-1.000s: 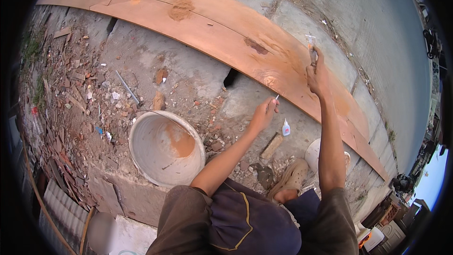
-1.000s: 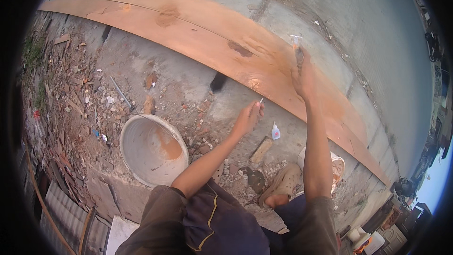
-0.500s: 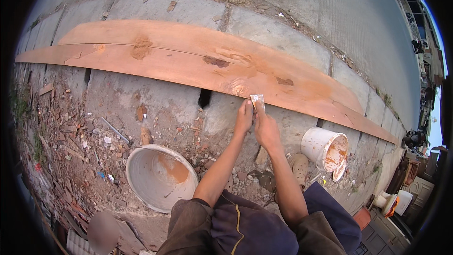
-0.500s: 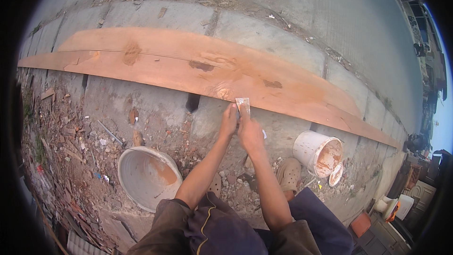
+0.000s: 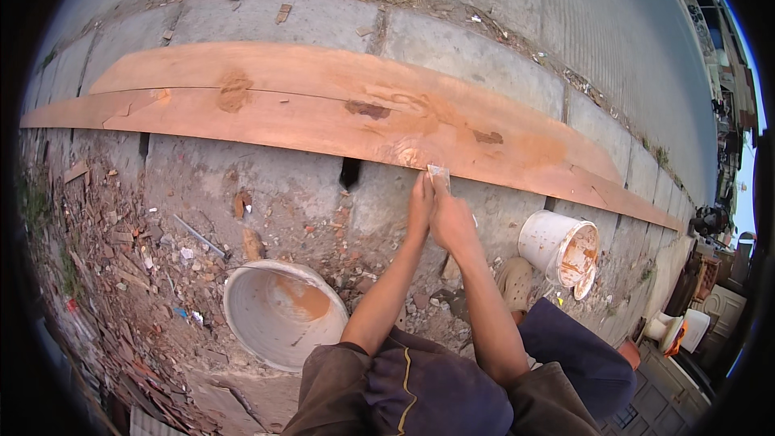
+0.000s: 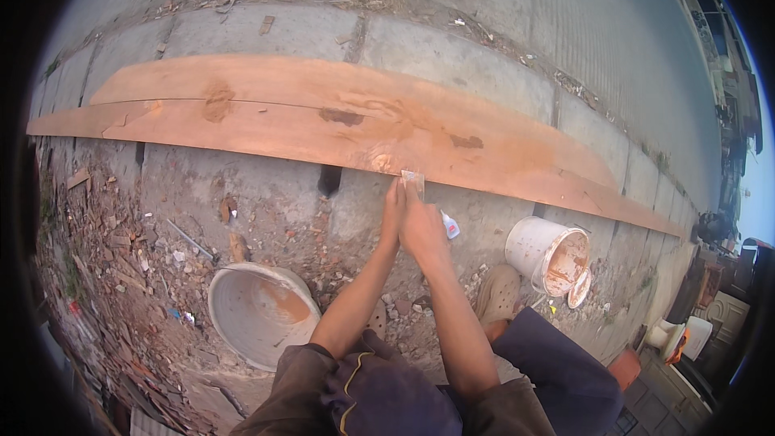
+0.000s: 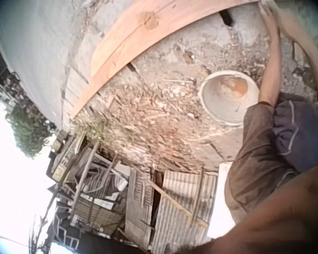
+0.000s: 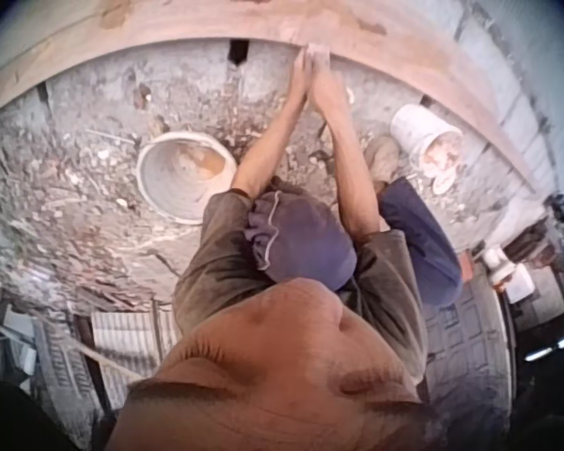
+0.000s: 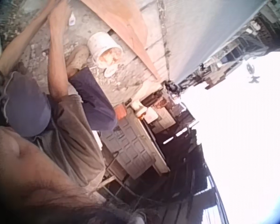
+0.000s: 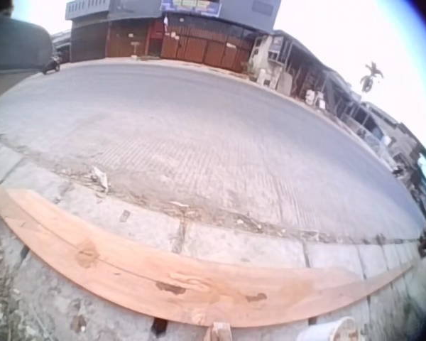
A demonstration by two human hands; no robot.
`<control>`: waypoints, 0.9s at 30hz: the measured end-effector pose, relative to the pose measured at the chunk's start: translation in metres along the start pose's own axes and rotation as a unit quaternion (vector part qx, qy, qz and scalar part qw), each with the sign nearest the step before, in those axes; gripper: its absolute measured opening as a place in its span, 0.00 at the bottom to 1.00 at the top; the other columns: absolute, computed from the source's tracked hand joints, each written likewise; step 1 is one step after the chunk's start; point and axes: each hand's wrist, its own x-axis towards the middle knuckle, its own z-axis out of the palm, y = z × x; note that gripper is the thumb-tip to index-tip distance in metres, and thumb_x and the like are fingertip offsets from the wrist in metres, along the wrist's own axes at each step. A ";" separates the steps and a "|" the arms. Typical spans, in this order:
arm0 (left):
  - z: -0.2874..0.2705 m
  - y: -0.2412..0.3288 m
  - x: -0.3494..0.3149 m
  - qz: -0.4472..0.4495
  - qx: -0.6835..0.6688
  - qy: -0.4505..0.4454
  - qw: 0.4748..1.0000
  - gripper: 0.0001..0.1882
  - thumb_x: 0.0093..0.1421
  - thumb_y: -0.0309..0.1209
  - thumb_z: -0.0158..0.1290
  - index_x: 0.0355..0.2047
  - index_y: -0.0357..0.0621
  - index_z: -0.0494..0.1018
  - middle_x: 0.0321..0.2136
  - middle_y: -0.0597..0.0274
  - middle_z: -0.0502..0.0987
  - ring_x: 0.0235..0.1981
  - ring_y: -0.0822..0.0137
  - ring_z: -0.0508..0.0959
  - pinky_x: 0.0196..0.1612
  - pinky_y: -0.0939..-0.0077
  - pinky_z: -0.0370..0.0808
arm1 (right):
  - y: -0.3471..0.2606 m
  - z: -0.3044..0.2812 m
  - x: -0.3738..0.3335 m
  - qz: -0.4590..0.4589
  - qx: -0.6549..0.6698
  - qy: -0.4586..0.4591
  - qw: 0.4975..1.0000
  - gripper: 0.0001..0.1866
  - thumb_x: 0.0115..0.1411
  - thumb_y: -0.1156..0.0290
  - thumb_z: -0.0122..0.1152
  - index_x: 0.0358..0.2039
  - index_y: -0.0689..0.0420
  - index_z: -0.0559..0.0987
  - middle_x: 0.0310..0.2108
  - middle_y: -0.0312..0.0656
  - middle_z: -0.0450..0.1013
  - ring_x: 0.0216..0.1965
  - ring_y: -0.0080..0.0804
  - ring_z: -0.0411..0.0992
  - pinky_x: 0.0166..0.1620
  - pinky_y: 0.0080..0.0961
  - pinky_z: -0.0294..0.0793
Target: The person applies glue from a tube onto a long wooden plank and spreads it with a brush. They repeatedly apply glue and spread it along the plank's surface.
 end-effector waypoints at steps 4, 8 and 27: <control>0.007 0.003 0.001 0.032 0.045 -0.021 0.998 0.18 0.74 0.40 0.41 0.45 0.35 0.71 0.36 0.43 0.78 0.36 0.49 0.77 0.42 0.59 0.73 | -0.011 -0.017 0.014 0.033 -0.002 -0.037 0.999 0.22 0.69 0.69 0.40 0.62 0.60 0.66 0.40 0.70 0.76 0.46 0.71 0.74 0.50 0.60 0.72; 0.014 -0.012 -0.004 0.209 0.090 0.010 0.974 0.17 0.73 0.40 0.42 0.44 0.35 0.70 0.35 0.43 0.78 0.37 0.46 0.77 0.43 0.58 0.73 | -0.012 -0.003 0.035 0.034 -0.013 0.021 0.999 0.24 0.71 0.66 0.39 0.64 0.61 0.65 0.42 0.70 0.76 0.47 0.71 0.74 0.51 0.60 0.72; -0.053 0.053 -0.087 0.084 0.100 -0.016 0.991 0.15 0.73 0.39 0.43 0.43 0.37 0.70 0.33 0.50 0.72 0.35 0.58 0.73 0.43 0.65 0.70 | 0.107 0.111 -0.121 0.073 0.068 0.012 0.995 0.25 0.62 0.63 0.60 0.56 0.60 0.70 0.49 0.61 0.73 0.52 0.62 0.71 0.52 0.54 0.71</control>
